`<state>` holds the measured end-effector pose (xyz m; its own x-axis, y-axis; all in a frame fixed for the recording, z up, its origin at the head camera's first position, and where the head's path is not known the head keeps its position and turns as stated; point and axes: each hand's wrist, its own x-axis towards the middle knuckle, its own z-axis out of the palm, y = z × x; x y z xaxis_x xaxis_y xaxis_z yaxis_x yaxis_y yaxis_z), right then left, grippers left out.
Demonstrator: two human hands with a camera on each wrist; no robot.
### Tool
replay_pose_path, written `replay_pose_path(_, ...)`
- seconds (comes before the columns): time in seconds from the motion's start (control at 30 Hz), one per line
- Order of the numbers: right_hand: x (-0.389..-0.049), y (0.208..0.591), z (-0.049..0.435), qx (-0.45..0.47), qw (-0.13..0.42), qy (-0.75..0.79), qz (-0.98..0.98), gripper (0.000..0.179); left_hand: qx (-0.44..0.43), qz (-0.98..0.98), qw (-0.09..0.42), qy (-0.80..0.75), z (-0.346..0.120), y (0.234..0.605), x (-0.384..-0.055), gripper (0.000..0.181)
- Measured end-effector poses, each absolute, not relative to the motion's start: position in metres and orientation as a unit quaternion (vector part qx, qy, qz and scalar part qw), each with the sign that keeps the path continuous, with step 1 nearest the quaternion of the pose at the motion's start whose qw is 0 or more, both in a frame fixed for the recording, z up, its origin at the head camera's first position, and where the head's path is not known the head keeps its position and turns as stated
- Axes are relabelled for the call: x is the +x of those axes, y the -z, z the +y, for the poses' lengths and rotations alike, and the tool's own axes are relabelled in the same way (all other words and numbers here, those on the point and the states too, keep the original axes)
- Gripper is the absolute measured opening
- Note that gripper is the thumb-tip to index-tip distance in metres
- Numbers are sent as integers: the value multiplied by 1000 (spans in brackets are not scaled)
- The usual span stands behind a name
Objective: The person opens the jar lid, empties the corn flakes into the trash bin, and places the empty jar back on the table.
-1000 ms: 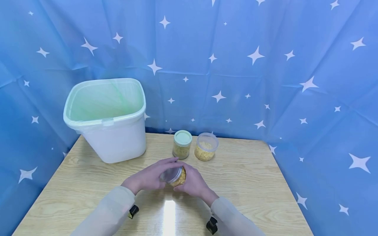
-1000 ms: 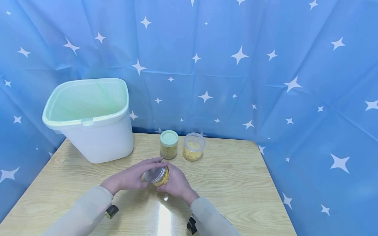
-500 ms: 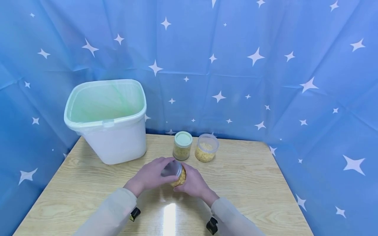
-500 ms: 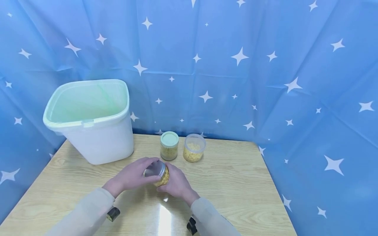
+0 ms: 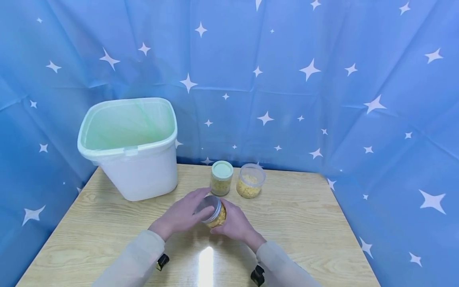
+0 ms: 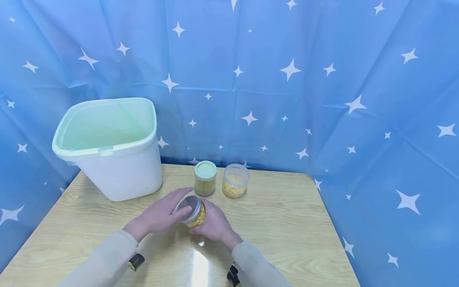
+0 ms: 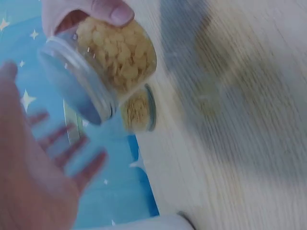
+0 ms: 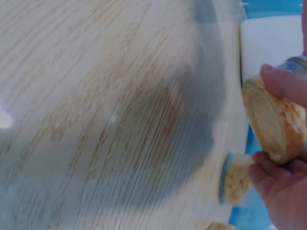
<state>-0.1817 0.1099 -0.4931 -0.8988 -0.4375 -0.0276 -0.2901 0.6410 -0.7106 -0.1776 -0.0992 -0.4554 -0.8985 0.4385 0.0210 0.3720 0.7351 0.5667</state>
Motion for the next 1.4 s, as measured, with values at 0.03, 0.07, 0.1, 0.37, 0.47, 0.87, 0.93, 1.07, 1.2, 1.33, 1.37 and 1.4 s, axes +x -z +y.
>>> replay_pose_path(0.03, -182, 494, 110, -203, 97, 372, 901, 96, 240, 919, 62, -307, -100, 455, -178, 70)
replay_pose_path(0.07, -182, 494, 111, -205, 95, 371, 901, 97, 263, 908, 69, -319, -101, 454, -178, 71)
replay_pose_path(0.1, -182, 494, 111, -205, 93, 370, 901, 97, 285, 899, 74, -325, -102, 454, -178, 73)
replay_pose_path(0.37, -182, 493, 110, -205, 98, 365, 903, 96, 320, 883, 107, -327, -105, 453, -181, 79)
replay_pose_path(0.47, -182, 493, 111, -205, 97, 363, 904, 96, 310, 887, 107, -325, -105, 455, -182, 78)
replay_pose_path(0.87, -184, 494, 111, -210, 100, 360, 903, 96, 196, 938, 80, -274, -98, 456, -183, 76)
replay_pose_path(0.93, -183, 493, 111, -208, 101, 360, 904, 95, 189, 940, 79, -271, -97, 457, -183, 79)
replay_pose_path(1.07, -184, 494, 111, -211, 96, 360, 904, 96, 227, 920, 85, -307, -99, 459, -184, 83)
replay_pose_path(1.2, -184, 496, 112, -213, 94, 360, 904, 97, 290, 882, 116, -353, -104, 459, -185, 87)
replay_pose_path(1.33, -183, 496, 112, -212, 100, 356, 904, 97, 307, 877, 126, -349, -106, 455, -185, 83)
replay_pose_path(1.37, -183, 496, 112, -213, 101, 354, 905, 97, 302, 880, 124, -345, -107, 455, -185, 81)
replay_pose_path(1.4, -183, 496, 112, -213, 101, 353, 905, 97, 296, 884, 120, -340, -107, 455, -186, 79)
